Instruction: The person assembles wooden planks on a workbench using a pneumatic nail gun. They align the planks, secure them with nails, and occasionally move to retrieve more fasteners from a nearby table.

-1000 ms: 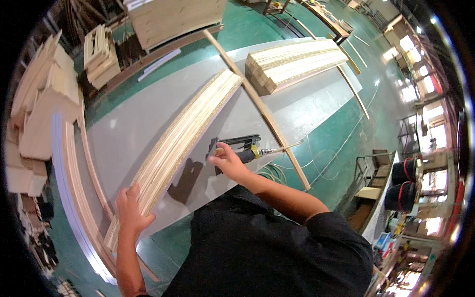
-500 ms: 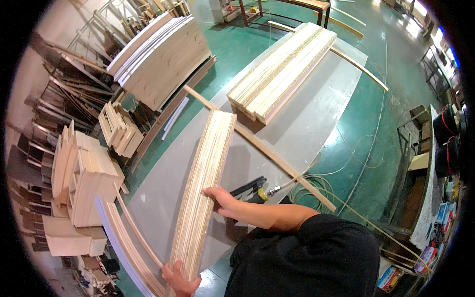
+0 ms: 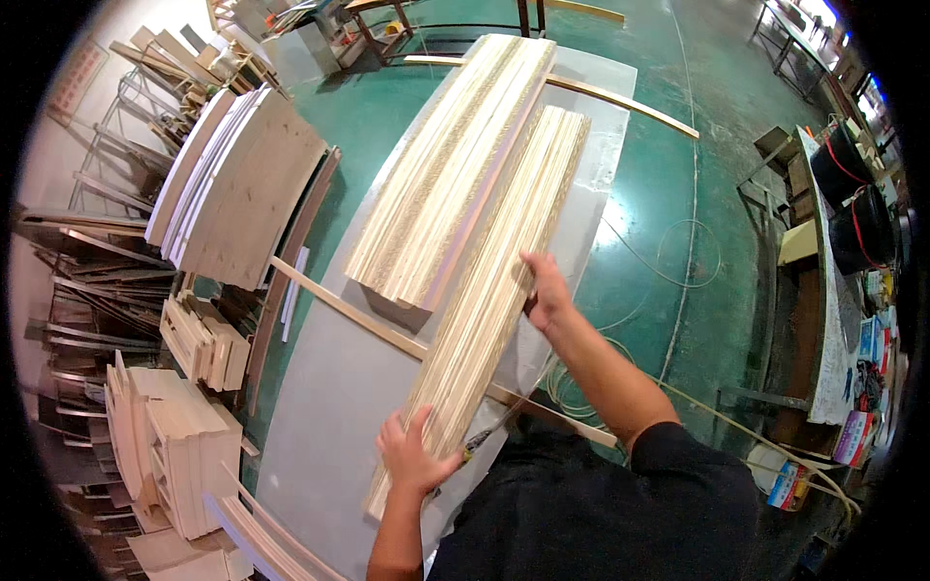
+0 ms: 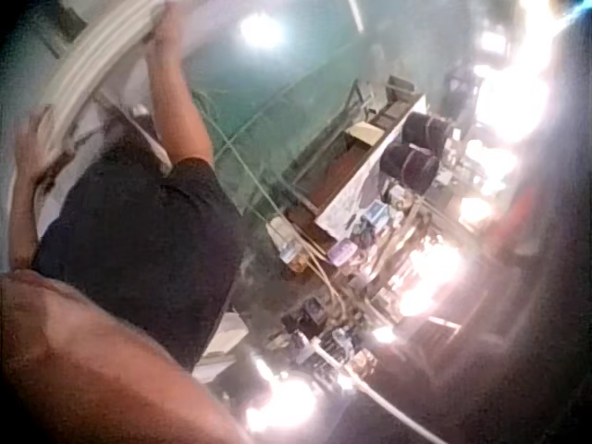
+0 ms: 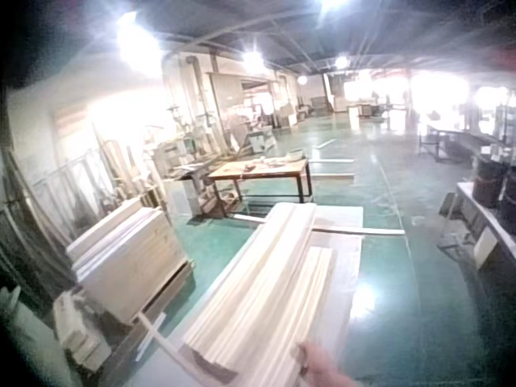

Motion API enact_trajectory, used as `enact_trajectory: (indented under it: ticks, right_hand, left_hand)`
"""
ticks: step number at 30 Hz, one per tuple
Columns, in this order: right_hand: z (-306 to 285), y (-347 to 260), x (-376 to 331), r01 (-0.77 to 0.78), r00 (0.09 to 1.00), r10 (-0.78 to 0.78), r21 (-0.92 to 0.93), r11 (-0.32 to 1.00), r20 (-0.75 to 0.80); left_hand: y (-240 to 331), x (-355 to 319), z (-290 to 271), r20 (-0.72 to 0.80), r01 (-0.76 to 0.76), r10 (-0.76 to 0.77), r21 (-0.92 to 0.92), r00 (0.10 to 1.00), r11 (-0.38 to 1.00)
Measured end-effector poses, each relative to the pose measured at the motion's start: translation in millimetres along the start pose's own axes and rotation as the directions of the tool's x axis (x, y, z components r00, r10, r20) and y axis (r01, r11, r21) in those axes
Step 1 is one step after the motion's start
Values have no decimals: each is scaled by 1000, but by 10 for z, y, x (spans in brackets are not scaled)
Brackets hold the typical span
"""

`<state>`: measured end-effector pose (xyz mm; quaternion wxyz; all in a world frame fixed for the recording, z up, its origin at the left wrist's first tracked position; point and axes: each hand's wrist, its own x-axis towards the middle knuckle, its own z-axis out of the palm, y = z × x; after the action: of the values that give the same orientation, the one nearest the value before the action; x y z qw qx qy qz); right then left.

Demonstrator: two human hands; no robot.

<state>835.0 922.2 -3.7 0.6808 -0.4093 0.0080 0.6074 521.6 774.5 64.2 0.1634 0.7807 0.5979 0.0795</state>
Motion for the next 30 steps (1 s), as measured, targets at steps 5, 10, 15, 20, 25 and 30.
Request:
enact_trajectory:
  ticks: [5, 10, 15, 20, 25, 30]
  right_hand:
    - [-100, -511, 746, 72, 997, -72, 8, 997, 26]
    - [560, -588, 1284, 30, 999, -27, -112, 993, 28]
    - [1162, -802, 1994, 192, 974, -154, -247, 950, 166]
    - [1001, -767, 1984, 563, 812, -497, -636, 529, 305]
    - [545, -670, 1832, 593, 731, -450, -804, 47, 513]
    - [1044, -589, 2021, 582, 670, -349, -756, -301, 655]
  left_hand:
    - [345, 814, 201, 41, -13, 13, 3, 999, 1000]
    - [275, 1417, -45, 1, 47, -47, 12, 999, 999]
    - [213, 2351, -340, -65, 52, -57, -78, 996, 996]
    - [58, 3257, -571, -53, 56, -50, 124, 997, 991]
    - [-226, 4059, -446, -62, -56, 63, 109, 996, 992]
    - [-17, 4691, -11, -37, 9, -3, 145, 999, 989]
